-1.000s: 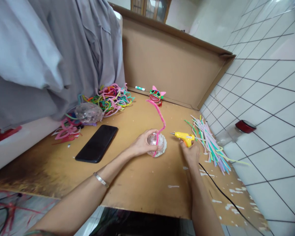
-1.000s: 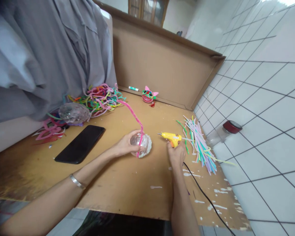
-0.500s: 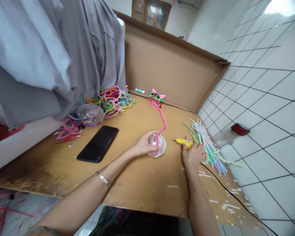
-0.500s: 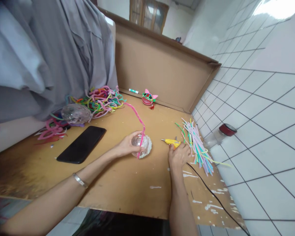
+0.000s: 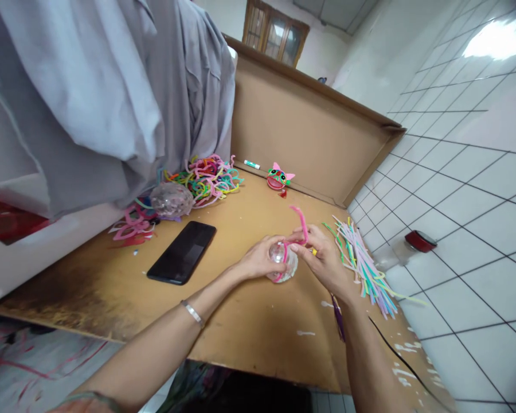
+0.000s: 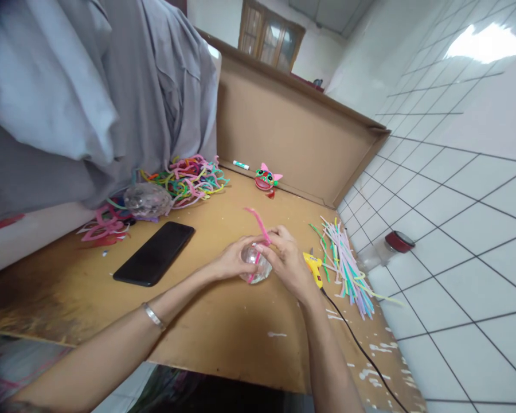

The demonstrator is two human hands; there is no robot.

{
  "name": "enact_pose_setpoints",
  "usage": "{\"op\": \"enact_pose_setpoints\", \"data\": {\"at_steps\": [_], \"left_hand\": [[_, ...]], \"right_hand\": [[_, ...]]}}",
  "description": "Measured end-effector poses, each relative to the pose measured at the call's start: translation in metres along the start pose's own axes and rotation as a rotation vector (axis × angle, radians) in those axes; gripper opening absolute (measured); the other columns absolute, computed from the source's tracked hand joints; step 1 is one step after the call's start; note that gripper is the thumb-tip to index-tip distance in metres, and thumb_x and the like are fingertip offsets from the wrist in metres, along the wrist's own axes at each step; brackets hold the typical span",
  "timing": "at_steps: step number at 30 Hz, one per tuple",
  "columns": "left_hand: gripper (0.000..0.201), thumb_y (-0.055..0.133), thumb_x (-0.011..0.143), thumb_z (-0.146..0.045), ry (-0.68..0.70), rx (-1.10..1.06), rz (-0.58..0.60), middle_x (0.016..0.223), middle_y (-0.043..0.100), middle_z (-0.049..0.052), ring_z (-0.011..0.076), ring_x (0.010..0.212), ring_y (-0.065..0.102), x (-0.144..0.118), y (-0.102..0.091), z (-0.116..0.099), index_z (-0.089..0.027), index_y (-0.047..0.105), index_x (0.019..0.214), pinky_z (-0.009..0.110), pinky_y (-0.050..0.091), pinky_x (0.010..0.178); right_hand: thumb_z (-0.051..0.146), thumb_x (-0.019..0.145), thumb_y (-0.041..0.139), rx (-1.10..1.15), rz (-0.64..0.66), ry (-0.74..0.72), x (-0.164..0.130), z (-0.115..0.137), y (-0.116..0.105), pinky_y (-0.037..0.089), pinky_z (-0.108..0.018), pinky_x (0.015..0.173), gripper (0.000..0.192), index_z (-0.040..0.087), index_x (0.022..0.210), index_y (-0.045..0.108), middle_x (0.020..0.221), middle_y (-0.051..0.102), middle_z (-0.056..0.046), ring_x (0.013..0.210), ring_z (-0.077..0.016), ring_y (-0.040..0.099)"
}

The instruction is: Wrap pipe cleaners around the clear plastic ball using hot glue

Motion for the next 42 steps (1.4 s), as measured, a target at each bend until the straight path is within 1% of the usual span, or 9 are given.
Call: {"op": "enact_pose_setpoints", "data": {"at_steps": [3,7,9,12,17,23,29,33,42], "left_hand": [[0.075,0.081,0.058,-0.026,-0.038,0.033,0.002,0.127,0.063,0.011,0.0299,0.118,0.060,0.000,-0.001,0.000,-0.017,0.059,0.129,0.044,0.045,0.105],[0.076,0.082,0.057,-0.027,-0.058,0.041,-0.001,0.126,0.063,0.011,0.0309,0.117,0.060,-0.002,-0.002,-0.001,-0.016,0.059,0.129,0.043,0.046,0.104],[0.074,0.082,0.057,-0.028,-0.060,0.036,0.002,0.125,0.063,0.010,0.0301,0.116,0.060,-0.002,-0.003,-0.001,-0.018,0.060,0.127,0.042,0.047,0.103],[0.070,0.081,0.058,-0.031,-0.053,0.024,0.005,0.122,0.064,0.008,0.0281,0.113,0.061,-0.002,-0.003,0.001,-0.022,0.061,0.124,0.040,0.048,0.101],[0.067,0.080,0.058,-0.031,-0.026,-0.027,0.006,0.114,0.067,0.007,0.0265,0.106,0.063,0.000,-0.002,0.004,-0.019,0.062,0.122,0.038,0.050,0.095],[0.067,0.079,0.058,-0.026,-0.052,-0.072,0.022,0.118,0.066,0.007,0.0262,0.110,0.062,-0.002,-0.002,0.004,-0.020,0.061,0.122,0.037,0.049,0.099],[0.067,0.079,0.059,-0.030,-0.072,-0.060,0.042,0.120,0.065,0.007,0.0271,0.110,0.061,-0.004,-0.002,0.003,-0.020,0.061,0.122,0.038,0.049,0.098],[0.065,0.078,0.058,-0.027,-0.087,-0.057,0.039,0.119,0.065,0.006,0.0266,0.110,0.061,-0.004,-0.002,0.004,-0.020,0.062,0.121,0.038,0.048,0.098],[0.067,0.079,0.057,-0.026,-0.078,-0.082,0.036,0.117,0.066,0.006,0.0267,0.110,0.062,-0.004,-0.002,0.004,-0.020,0.061,0.122,0.038,0.049,0.099]], "right_hand": [[0.046,0.098,0.048,-0.026,-0.096,0.075,-0.006,-0.012,0.005,0.049,-0.027,0.070,0.038,0.021,0.087,0.074,0.080,0.065,-0.004,0.077,-0.0160,0.062],[0.052,0.097,0.046,-0.012,-0.306,0.193,-0.027,-0.027,0.001,0.050,-0.027,0.064,0.046,0.019,0.080,0.073,0.070,0.069,-0.003,0.065,-0.0161,0.064],[0.053,0.096,0.046,0.030,-0.381,0.225,-0.037,-0.033,0.000,0.052,-0.029,0.064,0.046,0.019,0.080,0.073,0.070,0.072,-0.004,0.065,-0.0174,0.067],[0.050,0.095,0.047,0.066,-0.451,0.231,-0.046,-0.038,0.001,0.055,-0.032,0.070,0.043,0.021,0.080,0.075,0.076,0.075,-0.005,0.073,-0.0198,0.071],[0.045,0.093,0.050,0.110,-0.544,0.228,-0.058,-0.048,0.003,0.056,-0.034,0.074,0.039,0.022,0.076,0.076,0.077,0.077,-0.005,0.077,-0.0212,0.072],[0.043,0.094,0.049,0.242,-0.529,0.297,-0.071,-0.058,0.016,0.056,-0.035,0.075,0.037,0.023,0.079,0.077,0.080,0.077,-0.005,0.080,-0.0217,0.071],[0.045,0.092,0.051,0.320,-0.533,0.328,-0.074,-0.062,0.019,0.056,-0.037,0.080,0.036,0.023,0.080,0.077,0.081,0.077,-0.005,0.084,-0.0224,0.071],[0.046,0.093,0.050,0.375,-0.516,0.381,-0.076,-0.070,0.025,0.056,-0.037,0.080,0.037,0.023,0.081,0.077,0.083,0.077,-0.005,0.085,-0.0225,0.070],[0.045,0.094,0.051,0.436,-0.502,0.376,-0.078,-0.074,0.032,0.056,-0.038,0.083,0.035,0.023,0.082,0.075,0.084,0.076,-0.005,0.088,-0.0224,0.070]]}}
Point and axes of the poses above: each hand's wrist, its own x-axis towards the middle knuckle, its own y-axis out of the palm, z = x × y, the point moved 9 cm from there along x, towards the middle knuckle
